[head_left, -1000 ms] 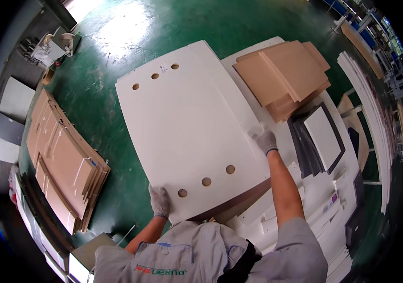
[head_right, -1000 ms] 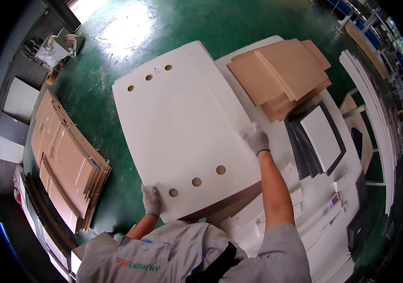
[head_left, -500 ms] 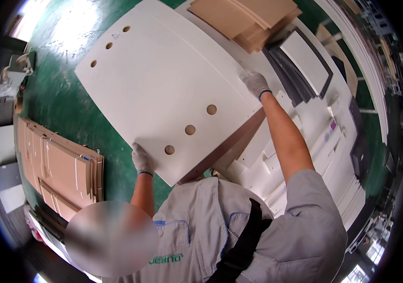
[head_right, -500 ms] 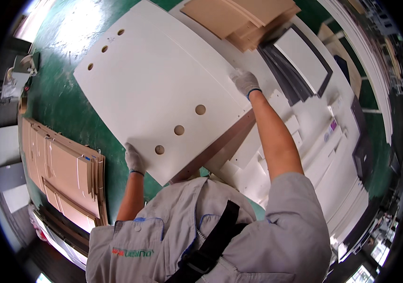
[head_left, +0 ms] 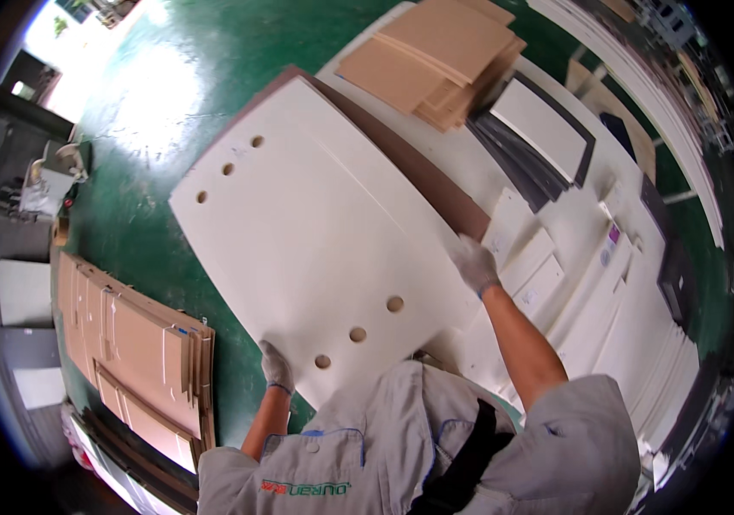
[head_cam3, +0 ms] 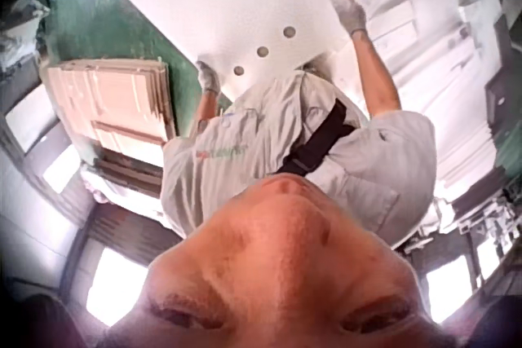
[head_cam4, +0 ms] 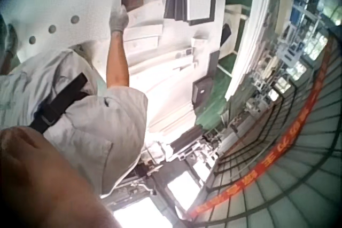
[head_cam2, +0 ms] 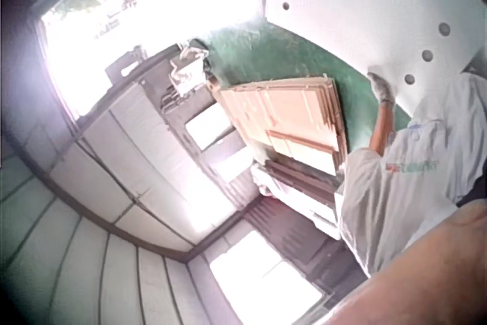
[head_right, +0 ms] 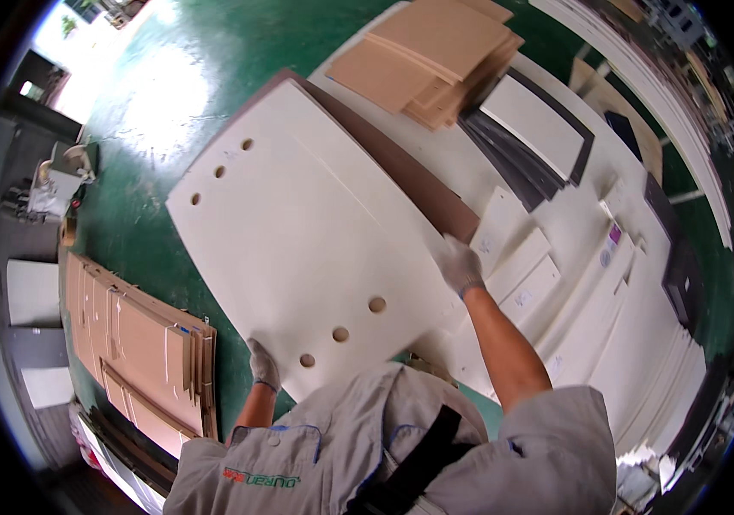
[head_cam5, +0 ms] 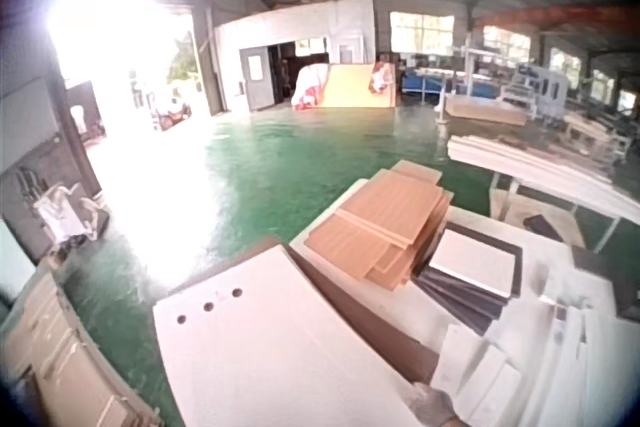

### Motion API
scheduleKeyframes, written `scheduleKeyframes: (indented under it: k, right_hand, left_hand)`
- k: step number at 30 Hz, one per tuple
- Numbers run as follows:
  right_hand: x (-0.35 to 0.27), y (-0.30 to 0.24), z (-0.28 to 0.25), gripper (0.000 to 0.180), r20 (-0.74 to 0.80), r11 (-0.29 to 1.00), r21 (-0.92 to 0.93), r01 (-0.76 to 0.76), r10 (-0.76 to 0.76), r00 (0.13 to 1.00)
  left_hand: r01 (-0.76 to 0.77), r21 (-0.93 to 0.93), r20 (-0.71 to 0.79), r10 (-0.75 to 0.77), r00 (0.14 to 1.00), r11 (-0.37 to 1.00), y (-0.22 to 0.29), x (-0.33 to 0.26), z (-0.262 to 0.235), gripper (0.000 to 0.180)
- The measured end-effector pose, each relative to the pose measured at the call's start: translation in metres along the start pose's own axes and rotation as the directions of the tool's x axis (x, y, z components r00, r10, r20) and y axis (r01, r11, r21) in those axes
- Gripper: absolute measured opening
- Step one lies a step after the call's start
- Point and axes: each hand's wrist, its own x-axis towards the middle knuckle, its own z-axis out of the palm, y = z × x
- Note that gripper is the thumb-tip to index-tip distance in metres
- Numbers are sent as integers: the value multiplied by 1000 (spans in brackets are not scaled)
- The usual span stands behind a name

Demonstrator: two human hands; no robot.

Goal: The person stacks white rectangular panels on a table, aligns them, and secures the stack with a white strap. They then carry the strapped stack to a pallet and place it on top of other materials. The person repeats this process by gathering more panels from a nearby table, stacking them, and securing them with a strap.

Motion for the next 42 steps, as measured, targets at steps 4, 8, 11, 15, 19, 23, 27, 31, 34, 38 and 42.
scheduleKeyframes:
  k: [4, 8, 11, 15, 19, 23, 27, 31, 34, 38, 42]
  right_hand:
    - [-80, 38, -4, 60, -15, 997, 73, -27, 28, 999]
    - [-114, 70, -43, 61, 116, 997, 57, -61, 54, 992]
    - [-112, 109, -47, 79, 263, 963, 136, -232, 191, 946]
    - [-117, 188, -30, 86, 269, 963, 79, -259, 230, 935]
    - [-191, 199, 3, 79, 363, 857, 310, -412, 294, 884]
    - [-275, 198, -5, 80, 539, 615, 541, -573, 269, 798]
    - [-271, 162, -2, 84, 510, 425, 762, -488, 70, 857]
    - [-244, 147, 33, 82, 254, 761, 427, -488, 417, 873]
    - [-263, 173, 31, 66, 263, 771, 326, -547, 482, 836]
    - [-240, 287, 114, 65, 45, 834, 508, -213, 221, 974]
    - [-319, 192, 78, 97, 194, 736, 457, -499, 465, 864]
  left_hand:
    - [56, 92, -54, -51, 997, 994, -2, -69, -5, 77]
    - [87, 5, 62, -88, 994, 996, -44, -110, -17, 79]
    - [131, 169, 29, -138, 990, 977, -84, -130, -28, 80]
    - [189, -203, 297, -123, 947, 961, -92, -96, -30, 92]
    - [133, -57, 273, -113, 956, 990, -66, -96, -54, 97]
    - [120, -57, 401, -88, 912, 991, -102, -108, -99, 99]
    - [152, -94, 536, -79, 841, 984, -56, -76, -88, 102]
    - [146, 2, 531, -125, 838, 989, -82, 4, -95, 89]
    - [205, -107, 606, -100, 790, 973, -99, 15, -86, 85]
    - [117, -280, 646, 97, 757, 953, -114, -9, -117, 82]
    - [115, 97, 208, -133, 969, 989, -84, -166, -137, 79]
